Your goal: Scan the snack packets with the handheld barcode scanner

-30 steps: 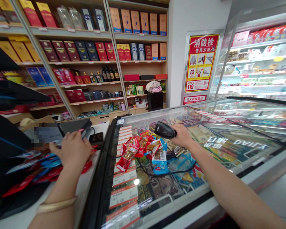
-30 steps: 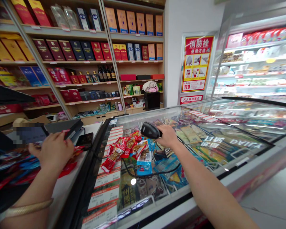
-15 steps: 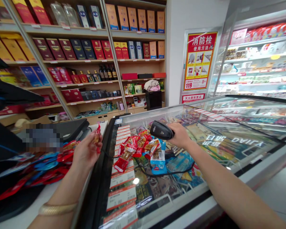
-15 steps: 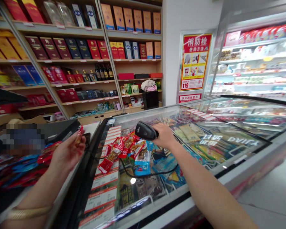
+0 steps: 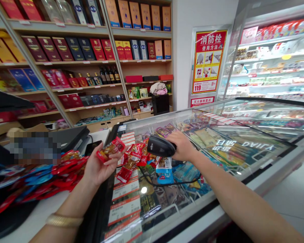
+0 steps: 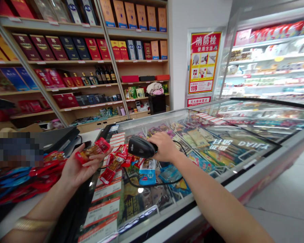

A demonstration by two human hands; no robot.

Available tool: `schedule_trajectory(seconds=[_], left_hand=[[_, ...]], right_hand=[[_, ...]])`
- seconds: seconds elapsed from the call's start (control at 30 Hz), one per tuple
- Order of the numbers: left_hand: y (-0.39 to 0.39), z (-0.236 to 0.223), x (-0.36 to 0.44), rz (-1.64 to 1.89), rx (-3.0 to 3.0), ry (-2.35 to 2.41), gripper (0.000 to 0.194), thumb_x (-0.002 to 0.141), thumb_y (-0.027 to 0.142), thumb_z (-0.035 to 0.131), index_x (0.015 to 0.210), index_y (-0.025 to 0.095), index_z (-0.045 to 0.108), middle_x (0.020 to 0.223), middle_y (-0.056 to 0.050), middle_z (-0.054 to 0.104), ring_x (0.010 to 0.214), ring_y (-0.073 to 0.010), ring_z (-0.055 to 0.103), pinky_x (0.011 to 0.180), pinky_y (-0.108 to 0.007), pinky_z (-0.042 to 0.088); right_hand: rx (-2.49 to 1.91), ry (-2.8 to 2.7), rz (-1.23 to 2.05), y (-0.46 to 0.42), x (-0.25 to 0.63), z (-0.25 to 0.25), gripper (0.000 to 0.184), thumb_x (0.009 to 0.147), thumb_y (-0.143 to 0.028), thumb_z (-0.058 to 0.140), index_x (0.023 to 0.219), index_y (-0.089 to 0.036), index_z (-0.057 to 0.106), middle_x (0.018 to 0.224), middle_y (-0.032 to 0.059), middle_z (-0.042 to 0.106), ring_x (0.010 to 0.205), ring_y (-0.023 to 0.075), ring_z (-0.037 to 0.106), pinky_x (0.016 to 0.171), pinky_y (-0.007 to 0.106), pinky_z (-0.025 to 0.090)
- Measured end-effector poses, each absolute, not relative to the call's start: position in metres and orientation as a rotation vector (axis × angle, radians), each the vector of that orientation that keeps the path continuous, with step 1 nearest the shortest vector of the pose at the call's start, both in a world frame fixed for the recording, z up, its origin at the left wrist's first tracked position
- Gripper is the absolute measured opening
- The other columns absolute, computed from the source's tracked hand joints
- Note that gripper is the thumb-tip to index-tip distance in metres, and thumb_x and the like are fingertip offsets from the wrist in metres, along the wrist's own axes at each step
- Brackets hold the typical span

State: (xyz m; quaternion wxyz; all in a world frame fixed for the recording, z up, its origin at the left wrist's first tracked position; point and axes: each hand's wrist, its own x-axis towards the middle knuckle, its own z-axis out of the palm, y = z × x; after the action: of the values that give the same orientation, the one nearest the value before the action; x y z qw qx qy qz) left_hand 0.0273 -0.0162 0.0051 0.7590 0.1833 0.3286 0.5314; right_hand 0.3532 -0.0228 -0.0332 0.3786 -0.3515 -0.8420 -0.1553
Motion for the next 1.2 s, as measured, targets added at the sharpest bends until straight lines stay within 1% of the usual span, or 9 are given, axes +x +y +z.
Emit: schedule_trajectory(seconds=[0.13, 0.2, 0.33, 0.53, 0.63, 0.77, 0.97, 1.07, 1.2], left_hand=[[-0.02, 0.005, 0.036, 1.139, 0.572, 0.842, 0.048, 0.086, 0.032, 0.05, 0.129, 0.014, 0.06, 0.102, -0.017, 0.069, 0.081, -0.0241, 0.069, 0.055, -0.032, 0.059], [-0.019, 0.003, 0.039, 1.129, 0.648, 0.889, 0.05, 0.083, 0.024, 0.049, 0.132, 0.013, 0.06, 0.11, -0.019, 0.071, 0.098, -0.0296, 0.071, 0.07, -0.041, 0.062], [-0.015, -0.002, 0.041, 1.106, 0.742, 0.95, 0.045, 0.086, 0.019, 0.052, 0.128, 0.014, 0.064, 0.108, -0.016, 0.075, 0.096, -0.0263, 0.073, 0.076, -0.037, 0.062], [-0.015, -0.006, 0.048, 1.274, 0.814, 1.072, 0.019, 0.092, 0.018, 0.053, 0.099, 0.011, 0.07, 0.076, -0.01, 0.074, 0.059, -0.0192, 0.069, 0.053, -0.03, 0.06], [-0.014, -0.005, 0.049, 1.407, 0.816, 1.128, 0.009, 0.089, 0.012, 0.058, 0.09, 0.013, 0.066, 0.066, -0.004, 0.069, 0.051, -0.0153, 0.064, 0.048, -0.025, 0.057], [-0.01, -0.003, 0.042, 1.461, 0.694, 1.059, 0.015, 0.092, 0.006, 0.051, 0.092, 0.014, 0.064, 0.067, -0.002, 0.066, 0.051, -0.0109, 0.063, 0.05, -0.02, 0.056], [-0.003, -0.003, 0.031, 1.361, 0.434, 0.865, 0.039, 0.097, 0.002, 0.033, 0.118, 0.019, 0.062, 0.077, -0.003, 0.063, 0.047, -0.0024, 0.056, 0.044, -0.008, 0.045], [-0.001, -0.002, 0.031, 1.294, 0.347, 0.849, 0.041, 0.097, 0.003, 0.031, 0.126, 0.012, 0.059, 0.079, -0.007, 0.066, 0.052, -0.006, 0.063, 0.044, -0.007, 0.048], [-0.003, -0.001, 0.034, 1.347, 0.305, 0.819, 0.047, 0.095, 0.006, 0.035, 0.139, 0.004, 0.05, 0.095, -0.017, 0.073, 0.081, -0.0201, 0.076, 0.066, -0.023, 0.064]], right_hand=[[-0.881, -2.171, -0.372, -0.025, 0.35, -0.032, 0.031, 0.079, -0.042, 0.064, 0.096, -0.017, 0.069, 0.08, 0.0085, 0.068, 0.076, 0.0221, 0.055, 0.07, 0.035, 0.034], [-0.882, -2.183, -0.357, -0.026, 0.349, -0.032, 0.031, 0.08, -0.043, 0.064, 0.096, -0.017, 0.069, 0.079, 0.0083, 0.068, 0.076, 0.0222, 0.054, 0.069, 0.035, 0.033], [-0.878, -2.188, -0.353, -0.027, 0.348, -0.031, 0.031, 0.08, -0.042, 0.064, 0.097, -0.018, 0.069, 0.08, 0.0083, 0.068, 0.078, 0.0224, 0.055, 0.071, 0.035, 0.034], [-0.849, -2.177, -0.356, -0.026, 0.347, -0.033, 0.029, 0.078, -0.041, 0.065, 0.094, -0.017, 0.069, 0.079, 0.0083, 0.068, 0.076, 0.0221, 0.055, 0.07, 0.035, 0.034], [-0.854, -2.18, -0.358, -0.026, 0.347, -0.033, 0.029, 0.078, -0.041, 0.065, 0.095, -0.018, 0.069, 0.08, 0.0088, 0.069, 0.077, 0.0225, 0.055, 0.07, 0.035, 0.034], [-0.862, -2.177, -0.361, -0.026, 0.347, -0.032, 0.03, 0.077, -0.041, 0.065, 0.095, -0.017, 0.069, 0.08, 0.0085, 0.069, 0.076, 0.0224, 0.055, 0.07, 0.035, 0.034], [-0.871, -2.187, -0.355, -0.026, 0.347, -0.033, 0.031, 0.077, -0.041, 0.065, 0.096, -0.017, 0.069, 0.081, 0.0082, 0.069, 0.077, 0.0221, 0.055, 0.071, 0.035, 0.034], [-0.87, -2.187, -0.351, -0.025, 0.347, -0.033, 0.031, 0.076, -0.041, 0.065, 0.097, -0.017, 0.07, 0.081, 0.0082, 0.07, 0.077, 0.0221, 0.055, 0.071, 0.035, 0.034], [-0.872, -2.187, -0.352, -0.026, 0.346, -0.033, 0.031, 0.076, -0.04, 0.065, 0.097, -0.017, 0.07, 0.08, 0.0085, 0.07, 0.076, 0.022, 0.055, 0.07, 0.035, 0.034]])
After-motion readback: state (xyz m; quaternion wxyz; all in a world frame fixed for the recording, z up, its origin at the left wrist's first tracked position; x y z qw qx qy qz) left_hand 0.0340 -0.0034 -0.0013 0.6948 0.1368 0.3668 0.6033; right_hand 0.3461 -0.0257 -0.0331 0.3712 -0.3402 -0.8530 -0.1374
